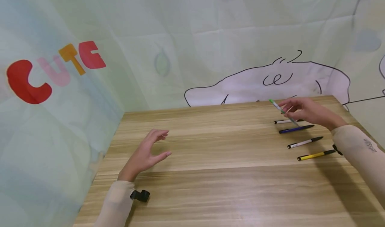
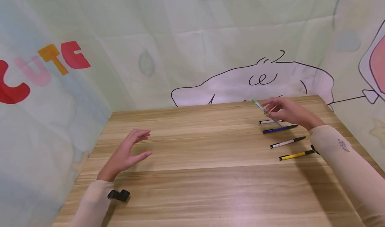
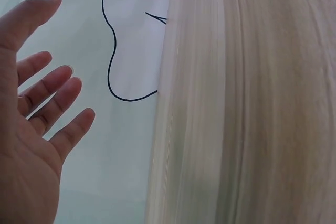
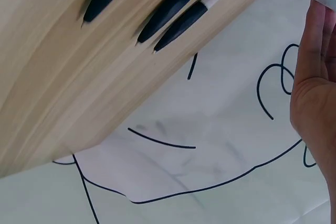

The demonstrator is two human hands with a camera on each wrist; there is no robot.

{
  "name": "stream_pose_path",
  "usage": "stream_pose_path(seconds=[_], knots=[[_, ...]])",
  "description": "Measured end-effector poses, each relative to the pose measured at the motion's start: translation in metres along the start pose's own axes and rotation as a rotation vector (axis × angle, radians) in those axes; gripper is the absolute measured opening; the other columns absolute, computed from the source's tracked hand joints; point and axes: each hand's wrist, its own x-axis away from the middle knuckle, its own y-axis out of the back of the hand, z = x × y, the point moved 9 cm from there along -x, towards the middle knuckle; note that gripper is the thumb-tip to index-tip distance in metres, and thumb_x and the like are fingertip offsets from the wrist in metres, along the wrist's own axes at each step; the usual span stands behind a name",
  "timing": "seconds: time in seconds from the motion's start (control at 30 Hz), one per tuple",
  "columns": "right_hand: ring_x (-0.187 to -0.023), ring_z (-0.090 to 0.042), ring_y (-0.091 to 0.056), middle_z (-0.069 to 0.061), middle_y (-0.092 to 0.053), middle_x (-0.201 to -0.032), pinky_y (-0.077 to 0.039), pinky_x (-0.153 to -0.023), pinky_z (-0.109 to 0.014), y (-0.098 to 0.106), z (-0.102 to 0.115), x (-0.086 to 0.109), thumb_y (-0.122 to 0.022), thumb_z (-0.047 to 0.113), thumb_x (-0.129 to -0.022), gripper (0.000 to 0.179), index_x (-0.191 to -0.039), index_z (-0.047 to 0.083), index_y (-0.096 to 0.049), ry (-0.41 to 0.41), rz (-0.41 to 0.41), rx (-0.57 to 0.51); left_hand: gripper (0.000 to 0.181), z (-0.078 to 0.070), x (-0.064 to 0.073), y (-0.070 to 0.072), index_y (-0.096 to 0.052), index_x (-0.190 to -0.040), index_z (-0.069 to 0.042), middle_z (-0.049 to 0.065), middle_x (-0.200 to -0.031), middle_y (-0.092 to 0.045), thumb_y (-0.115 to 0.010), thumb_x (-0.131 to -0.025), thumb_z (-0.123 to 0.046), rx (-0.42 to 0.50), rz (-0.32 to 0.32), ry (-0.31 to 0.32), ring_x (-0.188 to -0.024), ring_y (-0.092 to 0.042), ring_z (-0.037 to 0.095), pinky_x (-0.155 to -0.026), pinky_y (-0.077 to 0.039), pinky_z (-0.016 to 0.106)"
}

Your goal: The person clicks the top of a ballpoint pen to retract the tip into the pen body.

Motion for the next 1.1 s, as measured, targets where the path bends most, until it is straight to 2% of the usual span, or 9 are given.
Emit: stream_pose_path(seconds=[0.13, 0.33, 0.57, 0.73, 0.83, 1.1], knots=[[-0.093, -0.008, -0.064, -0.013, -0.068, -0.111, -0.053, -0.072, -0.026, 0.006, 0.0, -0.003, -0.07, 0.008, -0.096, 0.038, -0.133, 0.009, -0.063, 0.026, 0.01, 0.092, 0.074, 0.002, 0.002, 0.0, -0.047, -0.148, -0.014, 0.011, -0.134, -0.056, -0.085, -0.084, -0.019, 0.007, 0.004, 0.026, -0.12, -0.057, 0.022, -0.103, -0.05, 0.039], [-0.098, -0.006, -0.062, -0.014, -0.068, -0.113, -0.055, -0.075, -0.026, 0.01, -0.004, -0.008, -0.071, 0.005, -0.095, 0.04, -0.133, 0.008, -0.063, 0.036, 0.046, 0.102, 0.073, 0.004, 0.005, -0.001, -0.048, -0.148, -0.016, 0.005, -0.134, -0.055, -0.084, -0.085, -0.021, 0.008, 0.013, 0.063, -0.121, -0.055, 0.019, -0.103, -0.049, 0.043], [-0.102, -0.008, -0.061, -0.014, -0.067, -0.117, -0.056, -0.079, -0.025, 0.012, -0.011, -0.014, -0.069, 0.001, -0.094, 0.04, -0.134, 0.007, -0.062, 0.041, 0.084, 0.11, 0.074, 0.004, 0.006, -0.001, -0.047, -0.148, -0.018, 0.006, -0.134, -0.056, -0.085, -0.084, -0.02, -0.004, 0.011, 0.048, -0.121, -0.056, 0.02, -0.103, -0.05, 0.044], [-0.106, -0.019, -0.061, -0.013, -0.066, -0.121, -0.054, -0.08, -0.025, 0.012, -0.015, -0.017, -0.068, 0.001, -0.095, 0.039, -0.134, 0.007, -0.062, 0.041, 0.112, 0.156, 0.074, 0.002, 0.007, -0.001, -0.047, -0.148, -0.017, 0.012, -0.133, -0.056, -0.085, -0.084, -0.019, -0.006, 0.008, 0.043, -0.12, -0.056, 0.019, -0.103, -0.049, 0.04], [-0.108, -0.025, -0.061, -0.013, -0.066, -0.12, -0.054, -0.079, -0.025, 0.012, -0.02, -0.022, -0.068, -0.002, -0.095, 0.039, -0.133, 0.006, -0.063, -0.001, 0.124, 0.17, 0.074, 0.001, 0.007, -0.001, -0.048, -0.148, -0.017, 0.01, -0.132, -0.056, -0.085, -0.084, -0.018, -0.005, 0.005, 0.033, -0.12, -0.056, 0.019, -0.104, -0.049, 0.035], [-0.106, -0.024, -0.058, -0.012, -0.064, -0.118, -0.054, -0.081, -0.026, 0.011, -0.033, -0.029, -0.064, -0.005, -0.095, 0.036, -0.13, 0.006, -0.064, -0.001, 0.197, 0.213, 0.075, -0.001, 0.01, 0.0, -0.048, -0.147, -0.014, 0.013, -0.132, -0.056, -0.086, -0.082, -0.013, 0.006, -0.006, -0.003, -0.119, -0.057, 0.027, -0.104, -0.048, 0.03]])
